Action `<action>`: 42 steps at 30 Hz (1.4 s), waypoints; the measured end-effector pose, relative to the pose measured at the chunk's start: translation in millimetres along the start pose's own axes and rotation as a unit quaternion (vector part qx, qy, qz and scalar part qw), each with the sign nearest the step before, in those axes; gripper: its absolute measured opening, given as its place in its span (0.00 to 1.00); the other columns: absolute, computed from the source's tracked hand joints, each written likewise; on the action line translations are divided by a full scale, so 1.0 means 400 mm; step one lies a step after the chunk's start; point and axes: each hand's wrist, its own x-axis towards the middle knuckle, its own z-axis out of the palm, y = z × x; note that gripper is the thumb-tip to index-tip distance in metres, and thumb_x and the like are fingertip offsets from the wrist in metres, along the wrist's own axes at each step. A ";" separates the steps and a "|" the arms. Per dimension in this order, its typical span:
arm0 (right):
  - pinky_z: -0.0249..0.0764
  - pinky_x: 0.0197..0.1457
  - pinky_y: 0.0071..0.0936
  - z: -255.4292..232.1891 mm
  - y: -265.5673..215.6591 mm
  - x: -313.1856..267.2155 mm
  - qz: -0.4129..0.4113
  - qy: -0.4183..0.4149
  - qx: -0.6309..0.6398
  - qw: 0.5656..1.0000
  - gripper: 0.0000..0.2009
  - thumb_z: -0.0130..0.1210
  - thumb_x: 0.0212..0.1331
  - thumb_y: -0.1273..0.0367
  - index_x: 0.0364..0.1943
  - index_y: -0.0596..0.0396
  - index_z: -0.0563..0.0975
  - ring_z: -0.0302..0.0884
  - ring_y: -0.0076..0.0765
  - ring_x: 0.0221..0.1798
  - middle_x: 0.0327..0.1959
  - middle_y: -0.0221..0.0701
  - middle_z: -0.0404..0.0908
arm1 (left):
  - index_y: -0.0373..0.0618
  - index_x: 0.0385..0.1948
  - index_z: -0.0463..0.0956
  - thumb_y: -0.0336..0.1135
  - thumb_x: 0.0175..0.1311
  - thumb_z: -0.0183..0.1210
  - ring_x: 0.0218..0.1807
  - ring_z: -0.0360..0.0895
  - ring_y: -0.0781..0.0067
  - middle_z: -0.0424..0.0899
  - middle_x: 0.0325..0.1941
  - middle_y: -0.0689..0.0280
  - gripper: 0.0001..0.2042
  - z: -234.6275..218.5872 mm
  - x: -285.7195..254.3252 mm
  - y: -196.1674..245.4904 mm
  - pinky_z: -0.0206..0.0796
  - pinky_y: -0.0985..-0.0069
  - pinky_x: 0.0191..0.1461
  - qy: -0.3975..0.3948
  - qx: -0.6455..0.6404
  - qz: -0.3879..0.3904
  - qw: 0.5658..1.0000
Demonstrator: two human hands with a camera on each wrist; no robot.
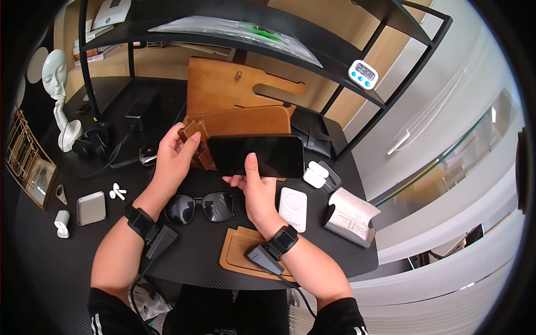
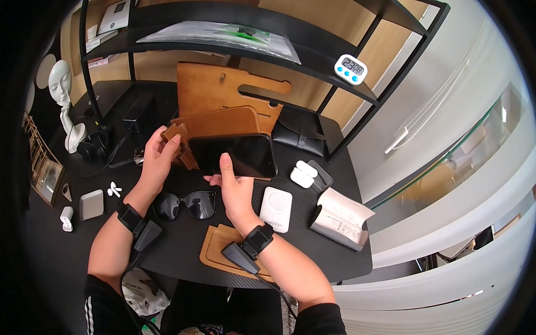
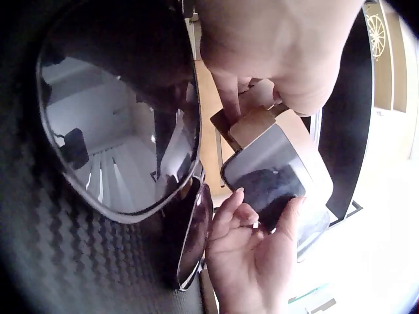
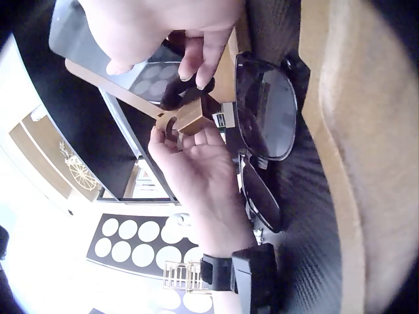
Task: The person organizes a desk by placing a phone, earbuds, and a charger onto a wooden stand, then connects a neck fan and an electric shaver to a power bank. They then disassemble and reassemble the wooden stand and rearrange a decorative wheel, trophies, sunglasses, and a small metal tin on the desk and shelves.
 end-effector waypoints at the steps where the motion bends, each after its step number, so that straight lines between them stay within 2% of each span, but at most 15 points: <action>1: 0.80 0.37 0.33 0.002 -0.004 0.000 0.000 0.000 -0.001 1.000 0.15 0.55 0.61 0.59 0.32 0.58 0.72 0.69 0.22 0.21 0.26 0.26 0.71 | 0.42 0.38 0.71 0.30 0.66 0.52 0.35 0.70 0.89 0.75 0.34 0.74 0.04 0.004 -0.002 0.003 0.64 0.86 0.39 -0.004 -0.008 0.001 1.000; 6: 0.79 0.36 0.33 0.006 -0.011 -0.003 0.030 0.029 0.005 0.999 0.18 0.52 0.62 0.55 0.25 0.56 0.72 0.68 0.23 0.19 0.20 0.25 0.70 | 0.41 0.39 0.71 0.29 0.66 0.52 0.37 0.71 0.88 0.76 0.35 0.73 0.04 0.002 -0.003 -0.007 0.64 0.85 0.41 -0.006 -0.024 -0.021 0.999; 9: 0.79 0.35 0.33 0.010 -0.011 -0.003 0.021 0.033 0.002 0.999 0.19 0.52 0.62 0.54 0.22 0.56 0.72 0.68 0.23 0.19 0.18 0.25 0.69 | 0.39 0.45 0.70 0.29 0.66 0.52 0.39 0.72 0.86 0.77 0.39 0.70 0.09 0.004 -0.006 -0.010 0.65 0.85 0.43 -0.004 -0.028 -0.019 0.999; 11: 0.79 0.36 0.33 0.011 -0.012 -0.004 0.023 0.032 0.002 0.999 0.20 0.52 0.62 0.54 0.22 0.56 0.72 0.68 0.23 0.19 0.18 0.25 0.69 | 0.37 0.52 0.67 0.29 0.66 0.51 0.42 0.73 0.84 0.76 0.43 0.68 0.14 0.023 -0.012 -0.002 0.66 0.85 0.46 0.053 -0.004 0.013 0.998; 14: 0.79 0.36 0.33 0.013 -0.012 -0.006 0.020 0.026 0.005 0.999 0.19 0.52 0.62 0.54 0.23 0.56 0.72 0.68 0.23 0.19 0.19 0.25 0.69 | 0.37 0.57 0.63 0.29 0.67 0.50 0.43 0.73 0.83 0.75 0.45 0.67 0.18 0.024 -0.011 -0.010 0.67 0.84 0.47 0.049 0.014 0.071 0.996; 18: 0.79 0.35 0.32 0.006 -0.005 -0.002 0.011 0.007 0.015 1.000 0.20 0.51 0.62 0.53 0.28 0.58 0.74 0.69 0.23 0.20 0.21 0.26 0.72 | 0.42 0.54 0.66 0.36 0.70 0.45 0.50 0.72 0.81 0.74 0.53 0.67 0.15 0.022 -0.012 -0.012 0.65 0.84 0.48 0.065 0.063 0.109 0.990; 21: 0.79 0.35 0.31 0.002 -0.019 0.000 0.035 0.035 0.009 0.999 0.22 0.49 0.63 0.50 0.32 0.58 0.74 0.69 0.22 0.21 0.24 0.27 0.74 | 0.43 0.46 0.65 0.38 0.72 0.41 0.63 0.67 0.69 0.68 0.63 0.61 0.11 0.013 -0.008 0.034 0.65 0.75 0.55 0.115 0.014 0.060 0.991; 25: 0.77 0.35 0.26 0.002 -0.033 0.004 0.091 0.047 0.059 0.993 0.23 0.47 0.63 0.47 0.37 0.55 0.75 0.74 0.21 0.27 0.29 0.28 0.78 | 0.44 0.47 0.64 0.40 0.72 0.40 0.53 0.75 0.68 0.76 0.52 0.57 0.12 -0.009 0.009 0.020 0.68 0.72 0.51 0.129 -0.070 0.036 0.989; 27: 0.77 0.36 0.25 0.020 -0.050 -0.004 0.110 0.050 0.068 0.990 0.23 0.46 0.63 0.47 0.39 0.54 0.75 0.75 0.21 0.28 0.32 0.28 0.79 | 0.43 0.40 0.65 0.36 0.70 0.42 0.35 0.77 0.74 0.79 0.35 0.61 0.08 -0.006 0.008 0.020 0.68 0.78 0.45 0.147 -0.117 -0.004 0.982; 30: 0.75 0.39 0.26 -0.003 -0.036 -0.001 0.123 0.010 0.074 0.990 0.24 0.46 0.62 0.46 0.44 0.54 0.74 0.77 0.22 0.32 0.38 0.28 0.81 | 0.43 0.41 0.65 0.36 0.68 0.43 0.31 0.76 0.73 0.77 0.29 0.62 0.08 -0.016 0.010 0.014 0.69 0.76 0.44 0.147 -0.118 -0.059 0.980; 32: 0.74 0.40 0.27 -0.006 -0.035 -0.001 0.124 -0.042 0.072 0.989 0.24 0.45 0.62 0.46 0.45 0.52 0.73 0.78 0.23 0.36 0.39 0.27 0.80 | 0.44 0.41 0.67 0.37 0.68 0.47 0.38 0.74 0.78 0.76 0.35 0.67 0.08 -0.007 0.011 0.007 0.68 0.78 0.45 0.165 -0.086 -0.036 0.982; 36: 0.71 0.38 0.24 0.003 -0.041 0.000 0.174 -0.031 0.092 0.980 0.24 0.45 0.61 0.44 0.48 0.46 0.72 0.77 0.23 0.38 0.40 0.24 0.81 | 0.44 0.42 0.68 0.42 0.67 0.52 0.44 0.73 0.81 0.76 0.42 0.68 0.12 0.002 0.010 0.018 0.67 0.78 0.48 0.089 -0.178 -0.064 0.978; 38: 0.65 0.29 0.17 0.008 -0.038 0.004 0.190 -0.019 0.091 0.977 0.26 0.41 0.62 0.42 0.45 0.48 0.74 0.62 0.18 0.18 0.32 0.22 0.80 | 0.43 0.42 0.69 0.40 0.65 0.55 0.41 0.74 0.82 0.77 0.39 0.69 0.12 -0.004 0.011 0.000 0.67 0.79 0.46 0.064 -0.158 -0.047 0.984; 39: 0.63 0.28 0.17 0.021 -0.047 -0.001 0.195 -0.012 0.096 0.976 0.25 0.41 0.63 0.43 0.43 0.49 0.75 0.54 0.17 0.15 0.28 0.21 0.78 | 0.43 0.42 0.69 0.38 0.64 0.57 0.39 0.75 0.83 0.78 0.38 0.69 0.11 -0.007 0.007 0.006 0.68 0.80 0.44 0.040 -0.150 -0.047 0.987; 42: 0.61 0.27 0.17 0.047 -0.062 -0.009 0.192 -0.002 0.075 0.978 0.25 0.40 0.64 0.44 0.42 0.51 0.75 0.55 0.18 0.15 0.26 0.20 0.77 | 0.42 0.39 0.70 0.31 0.59 0.61 0.32 0.76 0.82 0.79 0.33 0.68 0.11 0.001 0.005 0.042 0.71 0.80 0.36 0.030 -0.149 -0.083 0.985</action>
